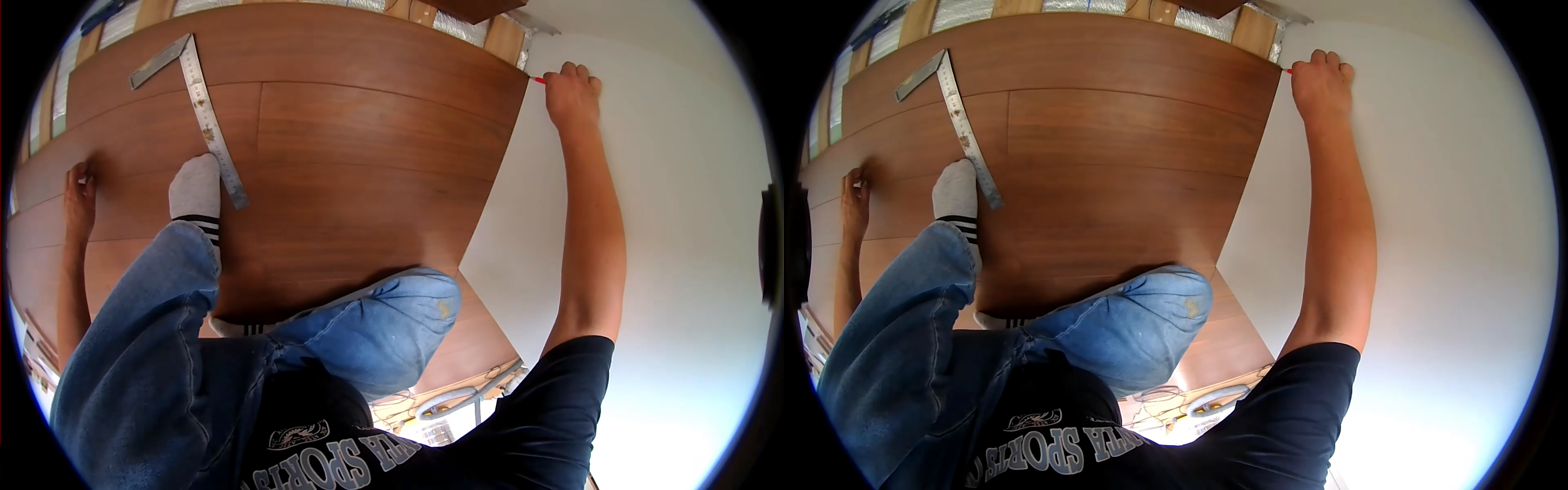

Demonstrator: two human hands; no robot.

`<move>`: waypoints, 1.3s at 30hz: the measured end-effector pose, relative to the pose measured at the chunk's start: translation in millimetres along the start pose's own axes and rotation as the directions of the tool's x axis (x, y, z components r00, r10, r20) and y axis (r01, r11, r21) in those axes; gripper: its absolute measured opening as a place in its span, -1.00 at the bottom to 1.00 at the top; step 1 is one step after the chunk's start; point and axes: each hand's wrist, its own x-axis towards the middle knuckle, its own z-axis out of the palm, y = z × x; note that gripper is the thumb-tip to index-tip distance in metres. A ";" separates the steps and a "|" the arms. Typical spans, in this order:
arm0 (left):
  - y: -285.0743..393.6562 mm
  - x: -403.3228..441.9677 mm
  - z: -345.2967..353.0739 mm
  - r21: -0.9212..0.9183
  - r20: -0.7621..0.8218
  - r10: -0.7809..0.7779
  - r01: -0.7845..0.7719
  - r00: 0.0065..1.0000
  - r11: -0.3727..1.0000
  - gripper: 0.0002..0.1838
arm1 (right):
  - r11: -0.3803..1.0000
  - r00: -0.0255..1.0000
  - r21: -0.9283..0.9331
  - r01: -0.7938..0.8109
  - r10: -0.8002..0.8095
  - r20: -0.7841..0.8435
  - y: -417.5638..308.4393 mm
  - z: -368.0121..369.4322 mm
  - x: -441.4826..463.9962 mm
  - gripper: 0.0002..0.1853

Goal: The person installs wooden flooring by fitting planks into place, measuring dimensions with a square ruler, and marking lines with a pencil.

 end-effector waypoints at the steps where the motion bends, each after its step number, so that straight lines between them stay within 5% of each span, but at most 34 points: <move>1: -4.1 -0.3 2.2 -0.014 -0.014 0.024 -0.024 1.000 1.000 -0.61 | 1.000 1.000 0.000 -0.005 0.005 0.018 -0.7 -1.0 0.8 -0.80; 9: 6.6 -12.8 5.8 -0.040 -0.085 0.119 -0.123 0.989 0.992 -0.58 | 1.000 0.997 0.022 -0.013 0.011 0.070 -5.0 1.1 -0.3 -0.78; 11: 18.6 -16.6 5.4 -0.016 -0.035 0.027 -0.028 0.999 0.999 -0.60 | 1.000 0.996 0.022 -0.022 0.020 0.084 -3.4 -5.0 -8.7 -0.78; 18: 19.6 -12.7 14.0 0.054 -0.153 0.112 -0.105 0.982 0.993 -0.62 | 0.995 0.966 0.039 0.093 -0.099 0.237 -20.5 -9.4 -54.0 -0.78; 23: 40.2 -14.8 5.6 0.049 -0.080 0.010 -0.006 0.997 0.999 -0.61 | 0.992 0.965 0.081 0.093 -0.110 0.239 -26.6 -7.7 -70.8 -0.78; 29: 53.0 -20.9 3.8 0.114 -0.086 -0.010 0.019 0.996 0.993 -0.62 | 0.988 0.982 0.140 0.071 -0.093 0.163 -30.4 -18.0 -90.3 -0.77; 30: 46.5 -22.3 6.8 0.137 -0.101 0.033 -0.019 0.994 0.990 -0.62 | 0.966 0.998 0.251 -0.060 0.061 0.005 -37.6 -32.9 -97.5 -0.75; 31: 44.3 -23.4 6.2 0.171 -0.117 0.088 -0.067 0.989 0.983 -0.62 | 0.906 0.961 0.384 -0.177 0.244 -0.131 -48.4 -44.4 -107.0 -0.70; 33: 43.1 -23.1 6.5 0.145 -0.115 0.139 -0.122 0.984 0.982 -0.63 | 0.720 0.900 0.652 -0.239 0.416 -0.129 -85.2 -66.9 -125.3 -0.70; 34: 28.4 -20.6 12.3 0.204 -0.107 0.164 -0.140 0.981 0.969 -0.63 | 0.549 0.867 0.827 -0.122 0.464 -0.180 -108.1 -93.0 -136.1 -0.70; 36: 29.5 -13.1 9.9 0.228 -0.071 0.169 -0.149 0.983 0.962 -0.63 | 0.321 0.905 0.932 -0.167 0.426 0.016 -162.9 -119.7 -149.0 -0.74; 39: 71.5 -14.3 1.3 0.146 0.075 0.170 -0.179 0.983 0.973 -0.60 | -0.212 0.844 0.969 -0.124 0.491 0.215 -259.3 -127.8 -155.9 -0.76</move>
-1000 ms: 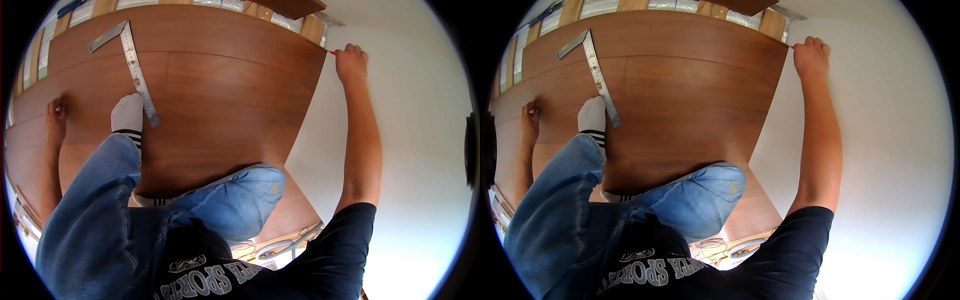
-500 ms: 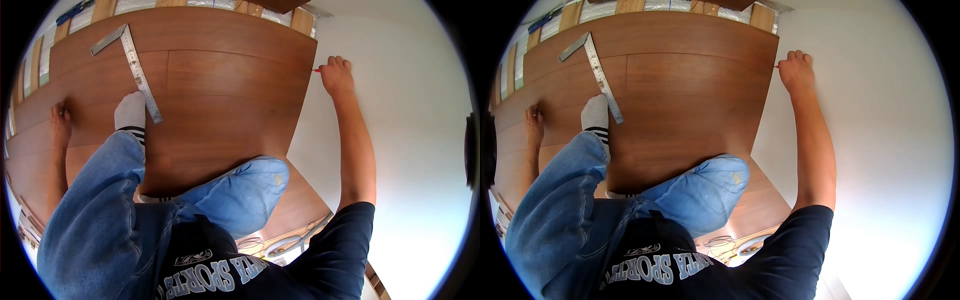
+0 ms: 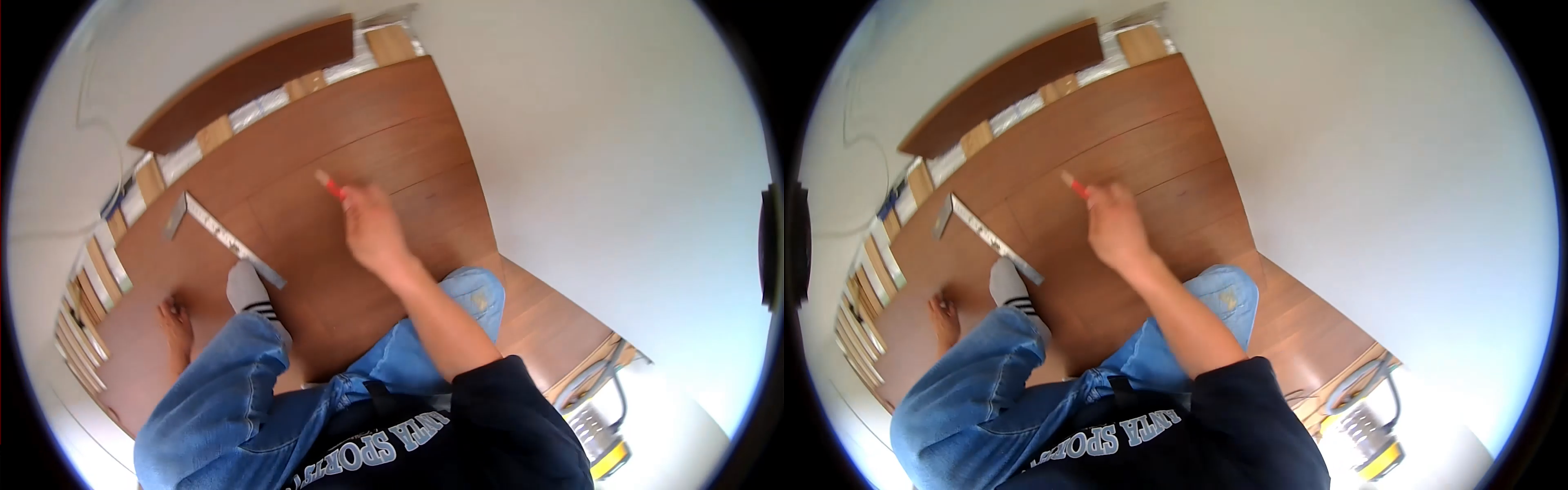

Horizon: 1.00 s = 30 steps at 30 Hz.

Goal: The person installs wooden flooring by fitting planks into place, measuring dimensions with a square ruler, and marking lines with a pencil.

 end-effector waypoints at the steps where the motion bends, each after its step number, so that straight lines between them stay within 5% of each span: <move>1: 20.3 2.2 -5.0 -0.040 0.050 -0.003 0.005 0.999 0.999 -0.59 | 0.998 0.994 -0.012 0.069 -0.068 0.085 13.9 15.6 -10.4 -0.77; 8: 96.1 10.0 -4.3 -0.224 0.227 0.032 0.021 0.973 0.974 -0.55 | 0.999 0.995 0.011 -0.031 0.029 0.100 35.1 2.4 28.1 -0.79; 11: 98.0 12.2 0.8 -0.171 0.228 0.076 -0.037 0.971 0.985 -0.60 | 0.999 0.999 -0.037 -0.025 0.026 0.020 48.3 2.1 32.6 -0.86; 15: 90.9 24.5 1.6 -0.167 0.284 0.033 0.016 0.958 0.986 -0.68 | 0.998 0.996 -0.045 0.046 -0.042 0.082 52.8 5.7 30.6 -0.85; 17: 91.8 33.0 -3.6 -0.018 0.299 0.106 -0.106 0.948 0.994 -0.76 | 0.999 0.993 -0.025 0.031 -0.027 0.115 48.8 3.6 30.4 -0.85; 23: 84.2 51.6 -7.6 0.052 0.412 0.117 -0.151 0.904 0.987 -0.81 | 0.999 0.982 -0.046 0.013 -0.004 0.187 46.5 -2.8 32.9 -0.81; 30: 104.3 50.8 -14.7 0.110 0.424 0.006 -0.057 0.906 0.992 -0.80 | 0.998 0.972 -0.070 -0.006 0.022 0.234 47.1 0.7 30.0 -0.85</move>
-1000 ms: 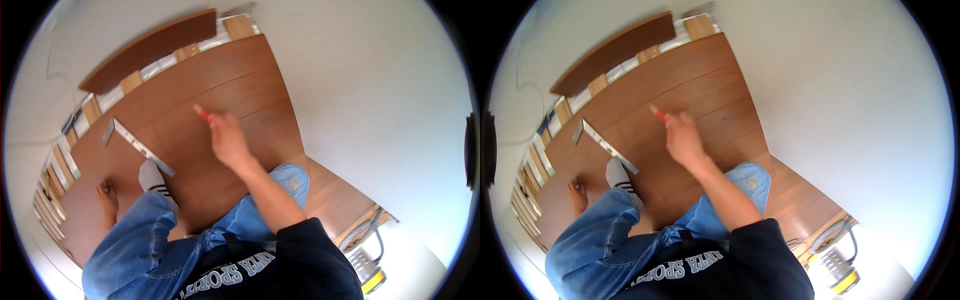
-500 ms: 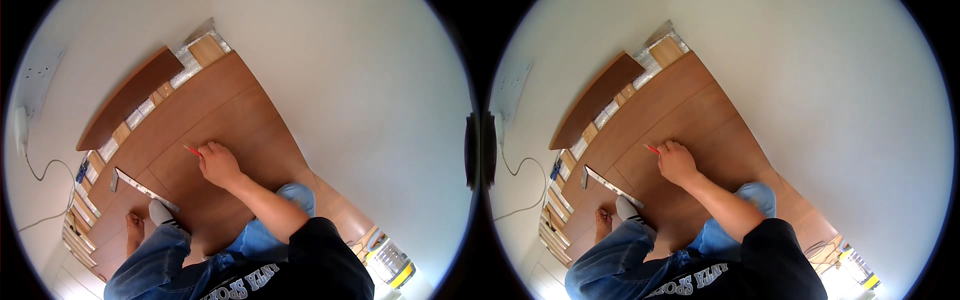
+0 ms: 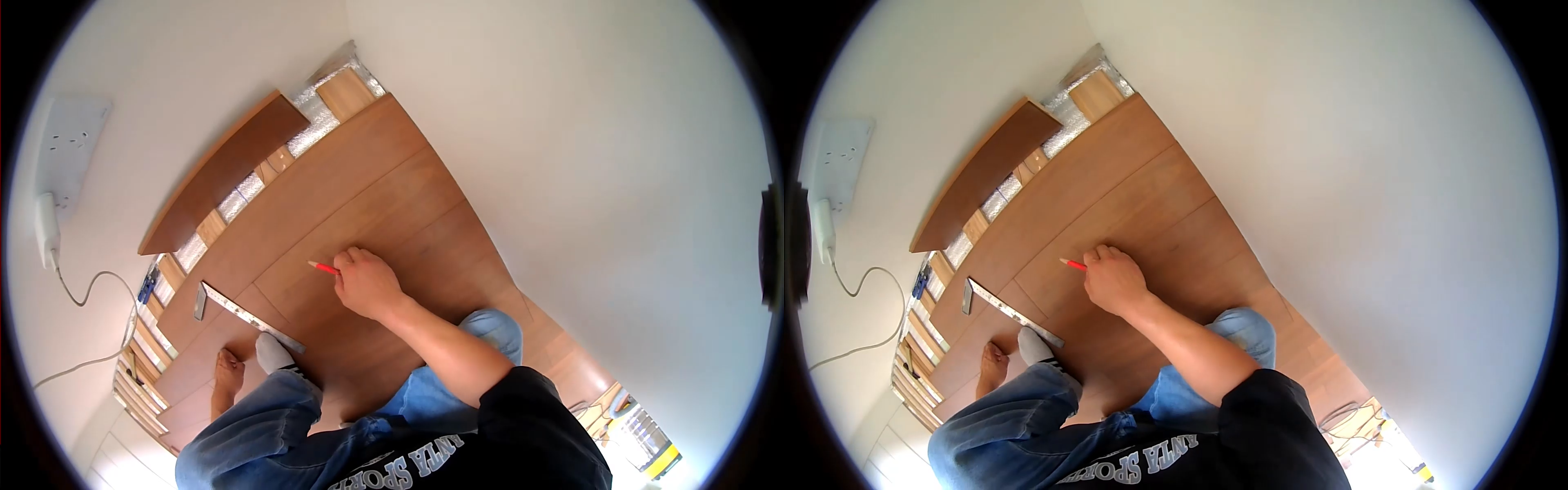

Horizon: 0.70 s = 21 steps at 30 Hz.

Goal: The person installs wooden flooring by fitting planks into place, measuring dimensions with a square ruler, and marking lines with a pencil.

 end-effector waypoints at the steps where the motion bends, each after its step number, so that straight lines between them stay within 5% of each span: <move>1: 1.0 -0.6 -0.4 -0.007 -0.009 0.025 -0.025 1.000 1.000 -0.80 | 1.000 1.000 0.000 -0.008 0.008 -0.008 -0.6 0.0 0.6 -0.84; 5: -0.6 -0.3 0.0 -0.058 -0.010 0.077 -0.077 0.997 0.995 -0.80 | 0.999 0.997 0.015 -0.052 0.051 0.055 -2.2 -2.8 2.3 -0.83; 10: -25.7 6.2 17.4 0.007 -0.045 0.158 -0.158 0.986 0.987 -0.77 | 0.999 0.998 0.031 0.009 -0.007 -0.055 -0.2 2.5 3.0 -0.77; 12: -30.1 8.6 26.7 -0.016 -0.087 0.224 -0.226 0.971 0.974 -0.76 | 0.999 0.993 -0.015 0.039 -0.040 -0.114 0.8 2.2 1.8 -0.69; 13: -39.2 12.0 29.7 0.102 -0.044 0.391 -0.385 0.919 0.917 -0.77 | 0.998 0.998 -0.059 -0.027 0.023 -0.063 -1.0 -0.3 1.7 -0.67; 15: -33.9 12.6 32.7 0.055 0.030 0.322 -0.323 0.946 0.945 -0.76 | 0.981 0.987 -0.142 -0.133 0.144 0.070 -4.0 -4.9 4.1 -0.63; 17: -0.8 5.4 13.9 -0.001 0.011 0.144 -0.144 0.990 0.990 -0.77 | 0.988 0.990 -0.122 0.095 -0.106 -0.091 13.2 6.3 3.4 -0.67; 18: 18.6 0.6 -3.5 -0.062 0.036 -0.042 0.044 0.998 0.997 -0.74 | 0.990 0.999 -0.141 0.026 -0.031 -0.037 9.5 6.8 2.3 -0.67; 21: 58.1 -6.5 -42.8 -0.073 -0.035 -0.123 0.120 0.992 0.990 -0.75 | 0.979 0.991 -0.167 0.115 -0.125 -0.048 12.4 13.2 0.1 -0.66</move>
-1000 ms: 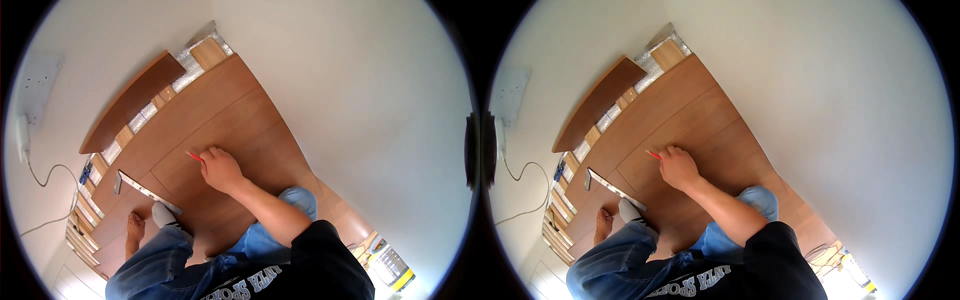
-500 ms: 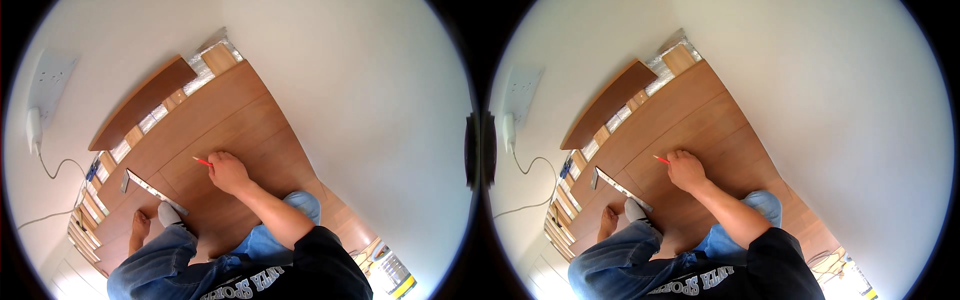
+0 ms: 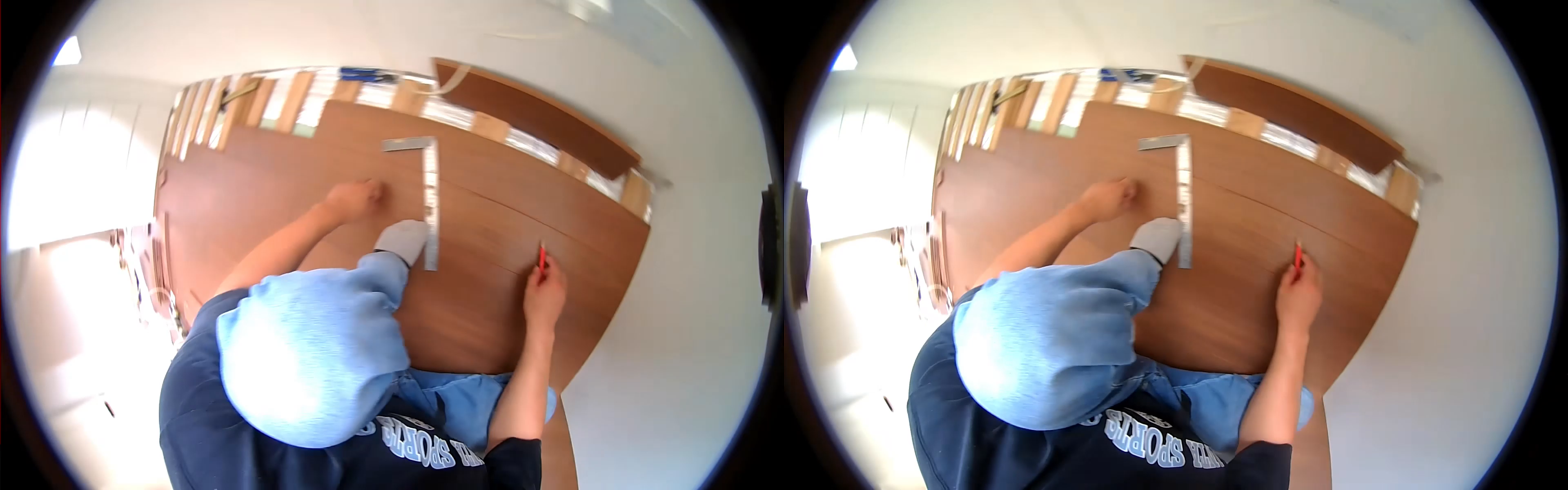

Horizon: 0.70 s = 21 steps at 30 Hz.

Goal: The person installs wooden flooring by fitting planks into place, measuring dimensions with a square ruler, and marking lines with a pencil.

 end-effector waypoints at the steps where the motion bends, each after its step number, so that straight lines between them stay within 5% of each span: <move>1: 3.1 6.6 0.6 -0.025 -0.022 -0.031 0.031 0.999 0.999 -0.75 | 0.999 0.999 0.004 0.037 -0.037 0.018 3.5 6.5 -0.9 -0.66; 3: 14.9 14.1 -2.9 -0.098 -0.372 0.066 -0.110 0.926 0.989 -0.76 | 0.999 0.999 -0.028 -0.030 0.030 0.016 6.2 16.2 -2.5 -0.62; 5: 13.2 40.3 -8.3 0.054 -0.564 0.206 -0.214 0.799 0.975 -0.71 | 0.998 1.000 -0.070 0.002 -0.002 0.006 -2.1 18.4 -2.9 -0.61; 14: 2.9 94.1 -32.5 0.144 -0.471 0.286 -0.247 0.835 0.958 -0.60 | 0.987 0.955 -0.121 0.110 -0.138 -0.261 0.1 22.4 -28.4 -0.59; 21: -60.0 40.2 -12.6 -0.138 -0.558 -0.015 -0.075 0.829 0.988 -0.65 | 0.930 0.896 -0.297 -0.216 0.067 -0.439 51.9 7.6 -41.8 -0.63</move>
